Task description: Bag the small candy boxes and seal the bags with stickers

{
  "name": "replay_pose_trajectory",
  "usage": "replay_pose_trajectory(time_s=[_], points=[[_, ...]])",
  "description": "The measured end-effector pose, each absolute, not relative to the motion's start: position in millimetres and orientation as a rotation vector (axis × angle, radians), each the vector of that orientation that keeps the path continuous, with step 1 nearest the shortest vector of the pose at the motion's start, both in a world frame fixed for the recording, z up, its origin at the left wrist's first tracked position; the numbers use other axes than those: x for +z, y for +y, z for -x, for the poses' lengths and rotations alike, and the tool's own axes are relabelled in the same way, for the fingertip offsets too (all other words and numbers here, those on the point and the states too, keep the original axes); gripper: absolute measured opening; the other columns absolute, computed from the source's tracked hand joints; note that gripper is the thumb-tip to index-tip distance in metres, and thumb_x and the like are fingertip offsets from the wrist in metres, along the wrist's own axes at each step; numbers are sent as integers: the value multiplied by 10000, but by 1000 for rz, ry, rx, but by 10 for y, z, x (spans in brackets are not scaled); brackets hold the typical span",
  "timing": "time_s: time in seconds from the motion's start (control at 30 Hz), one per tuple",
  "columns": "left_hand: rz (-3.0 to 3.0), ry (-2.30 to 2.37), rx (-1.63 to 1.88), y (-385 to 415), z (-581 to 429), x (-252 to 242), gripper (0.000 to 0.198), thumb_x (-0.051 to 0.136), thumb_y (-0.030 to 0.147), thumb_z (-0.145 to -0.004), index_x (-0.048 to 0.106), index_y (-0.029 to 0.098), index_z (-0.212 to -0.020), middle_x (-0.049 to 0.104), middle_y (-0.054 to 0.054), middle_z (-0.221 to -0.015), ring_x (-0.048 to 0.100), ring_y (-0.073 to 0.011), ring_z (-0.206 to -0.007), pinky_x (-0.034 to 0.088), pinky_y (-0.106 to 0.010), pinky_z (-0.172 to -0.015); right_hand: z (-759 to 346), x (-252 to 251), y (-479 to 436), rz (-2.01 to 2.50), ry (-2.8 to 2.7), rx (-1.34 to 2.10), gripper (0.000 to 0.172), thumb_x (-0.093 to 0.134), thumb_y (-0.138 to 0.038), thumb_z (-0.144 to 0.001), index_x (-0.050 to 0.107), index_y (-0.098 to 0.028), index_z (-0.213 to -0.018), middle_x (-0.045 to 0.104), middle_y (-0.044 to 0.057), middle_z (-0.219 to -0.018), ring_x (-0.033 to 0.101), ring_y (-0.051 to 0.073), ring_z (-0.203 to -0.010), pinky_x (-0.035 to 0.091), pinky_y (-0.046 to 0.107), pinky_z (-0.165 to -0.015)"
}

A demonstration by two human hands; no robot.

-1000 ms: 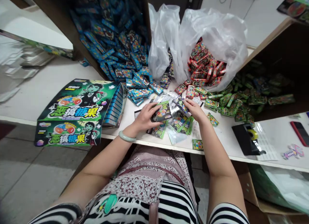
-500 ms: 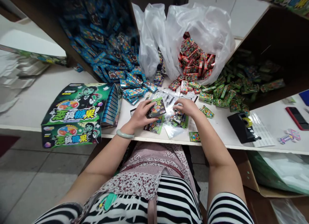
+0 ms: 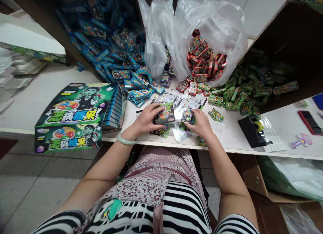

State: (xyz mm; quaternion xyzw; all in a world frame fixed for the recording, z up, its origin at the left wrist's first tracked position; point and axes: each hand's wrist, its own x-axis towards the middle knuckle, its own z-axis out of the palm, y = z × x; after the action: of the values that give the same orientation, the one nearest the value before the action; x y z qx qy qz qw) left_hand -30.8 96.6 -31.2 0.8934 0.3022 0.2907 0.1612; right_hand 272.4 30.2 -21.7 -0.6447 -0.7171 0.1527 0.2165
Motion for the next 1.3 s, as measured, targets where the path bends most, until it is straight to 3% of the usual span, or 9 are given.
replay_pose_trajectory(time_s=[0.23, 0.57, 0.9, 1.3], points=[[-2471, 715, 881, 903, 378, -241, 876, 793, 572, -772, 427, 265, -1506, 486, -165, -1439, 490, -344, -1354, 445, -572, -1119, -2859, 142, 158, 1485, -2030, 478, 599, 703, -413, -832, 577, -269, -1399, 510, 143, -1500, 488, 335, -1405, 392, 552, -1170], [-2598, 590, 782, 755, 344, -242, 866, 798, 451, -801, 387, 258, -1538, 462, -181, -1472, 473, -361, -1356, 436, -584, -1111, -2849, 386, 122, 1162, -2337, 713, 568, 708, -307, -855, 593, -320, -1411, 483, 102, -1542, 495, 304, -1405, 408, 538, -1169], [-2462, 501, 745, 725, 301, -299, 874, 772, 577, -790, 422, 268, -1529, 490, -185, -1449, 491, -369, -1340, 443, -586, -1108, -2825, 376, 197, 1153, -2224, 909, 494, 714, -362, -862, 647, -334, -1351, 509, 83, -1524, 505, 299, -1402, 402, 520, -1177], [-2404, 587, 842, 726, 301, -258, 893, 794, 545, -785, 393, 275, -1536, 464, -177, -1451, 483, -355, -1358, 439, -593, -1120, -2828, 350, 165, 1163, -1989, 812, 456, 755, -442, -837, 675, -319, -1269, 537, 101, -1459, 492, 302, -1396, 376, 533, -1183]])
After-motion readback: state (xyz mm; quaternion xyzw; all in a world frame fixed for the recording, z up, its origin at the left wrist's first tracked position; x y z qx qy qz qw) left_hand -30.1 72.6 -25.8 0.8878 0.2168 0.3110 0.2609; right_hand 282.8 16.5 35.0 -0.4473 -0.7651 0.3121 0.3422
